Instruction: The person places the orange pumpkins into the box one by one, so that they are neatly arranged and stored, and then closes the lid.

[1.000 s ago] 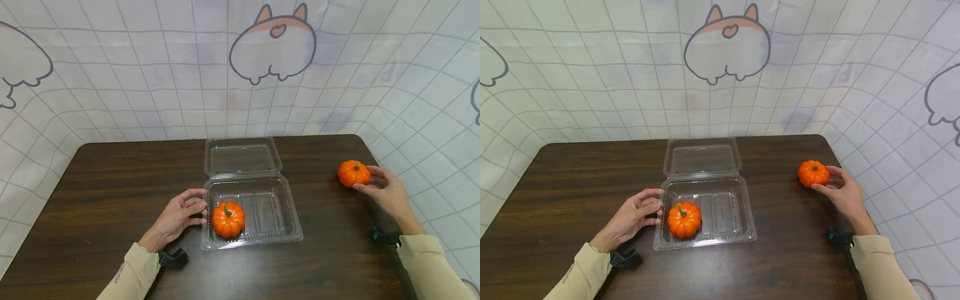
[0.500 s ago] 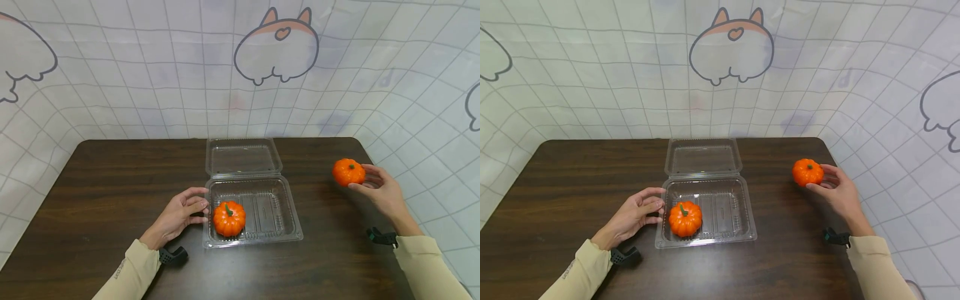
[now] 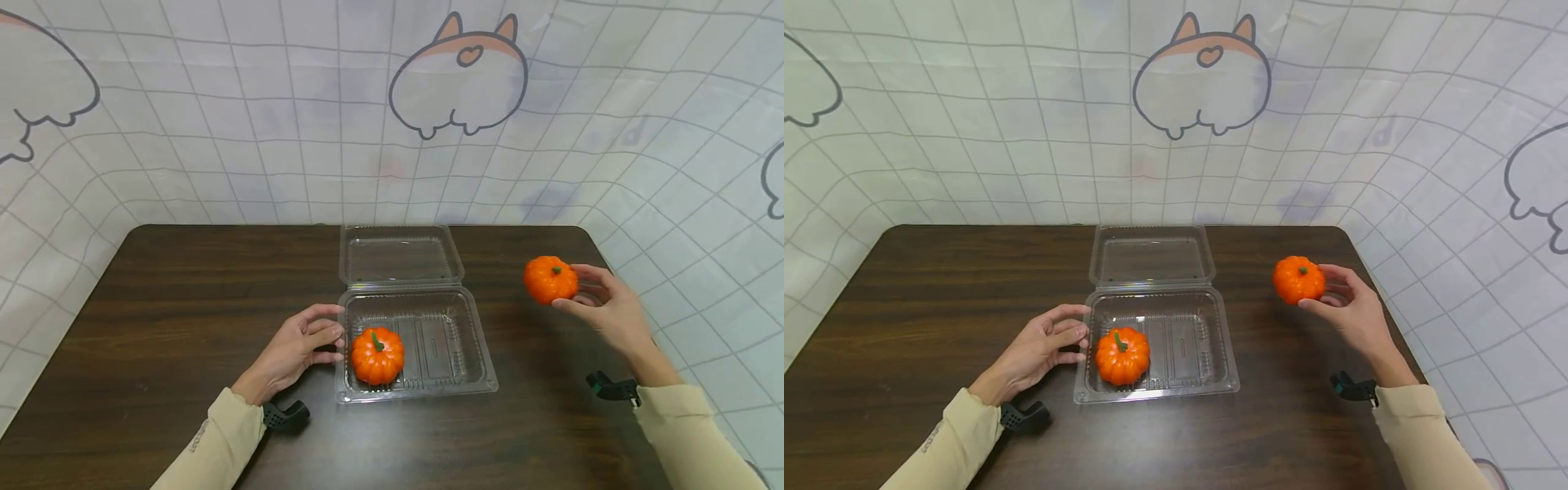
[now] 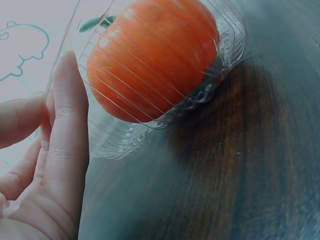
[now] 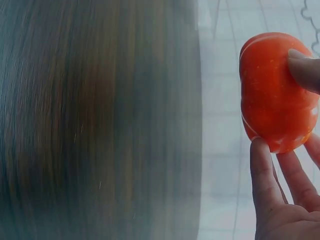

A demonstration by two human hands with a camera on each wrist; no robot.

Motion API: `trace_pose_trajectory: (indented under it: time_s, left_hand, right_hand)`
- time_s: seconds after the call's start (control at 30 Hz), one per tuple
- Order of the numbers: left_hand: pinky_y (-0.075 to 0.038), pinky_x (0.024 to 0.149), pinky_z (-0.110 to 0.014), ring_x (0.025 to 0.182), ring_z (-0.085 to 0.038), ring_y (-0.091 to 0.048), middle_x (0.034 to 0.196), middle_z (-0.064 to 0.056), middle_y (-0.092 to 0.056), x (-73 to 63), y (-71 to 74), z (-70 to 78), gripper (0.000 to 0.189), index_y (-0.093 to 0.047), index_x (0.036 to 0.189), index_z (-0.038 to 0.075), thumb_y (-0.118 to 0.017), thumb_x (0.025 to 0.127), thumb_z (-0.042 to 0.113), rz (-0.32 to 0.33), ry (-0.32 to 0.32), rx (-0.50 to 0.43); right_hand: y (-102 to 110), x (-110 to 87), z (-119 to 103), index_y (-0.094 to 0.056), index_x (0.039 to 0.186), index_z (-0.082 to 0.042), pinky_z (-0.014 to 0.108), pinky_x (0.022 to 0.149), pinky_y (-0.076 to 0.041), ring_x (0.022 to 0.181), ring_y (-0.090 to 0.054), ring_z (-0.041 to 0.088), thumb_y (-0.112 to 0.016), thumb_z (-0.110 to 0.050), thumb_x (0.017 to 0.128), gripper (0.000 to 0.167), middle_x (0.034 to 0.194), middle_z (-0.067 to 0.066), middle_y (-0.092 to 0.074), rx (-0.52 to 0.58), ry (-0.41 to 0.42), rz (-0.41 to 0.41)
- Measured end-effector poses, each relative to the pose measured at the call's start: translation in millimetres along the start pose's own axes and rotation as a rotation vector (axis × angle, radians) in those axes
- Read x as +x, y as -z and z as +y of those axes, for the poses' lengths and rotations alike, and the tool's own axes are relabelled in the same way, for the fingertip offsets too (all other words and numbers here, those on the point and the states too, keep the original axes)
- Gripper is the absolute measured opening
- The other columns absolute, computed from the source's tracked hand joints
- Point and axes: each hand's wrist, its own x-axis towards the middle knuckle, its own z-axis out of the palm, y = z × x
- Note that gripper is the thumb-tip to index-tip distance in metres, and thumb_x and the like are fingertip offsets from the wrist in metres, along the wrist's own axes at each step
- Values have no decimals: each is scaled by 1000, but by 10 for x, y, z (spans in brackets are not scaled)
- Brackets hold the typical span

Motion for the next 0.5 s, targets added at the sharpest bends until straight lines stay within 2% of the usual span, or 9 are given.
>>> trace_pose_trajectory:
  time_s: [0.2,0.5]
  left_hand:
    - [-66,81,-31,88,-14,-68,100,2,-67,-2,2,7,50,-45,146,8,-68,101,14,8,8,-4]
    - [-66,81,-31,88,-14,-68,100,2,-67,-1,1,10,50,-46,146,8,-67,101,12,7,12,-16]
  right_hand:
    - [-142,-5,-139,-51,147,-12,3,86,-54,109,-60,-10,-83,-15,89,67,130,-23,-53,27,85,-50]
    - [-321,-39,-274,-51,147,-10,6,90,-55,111,-60,-8,-84,-14,88,68,135,-17,-54,48,113,-108]
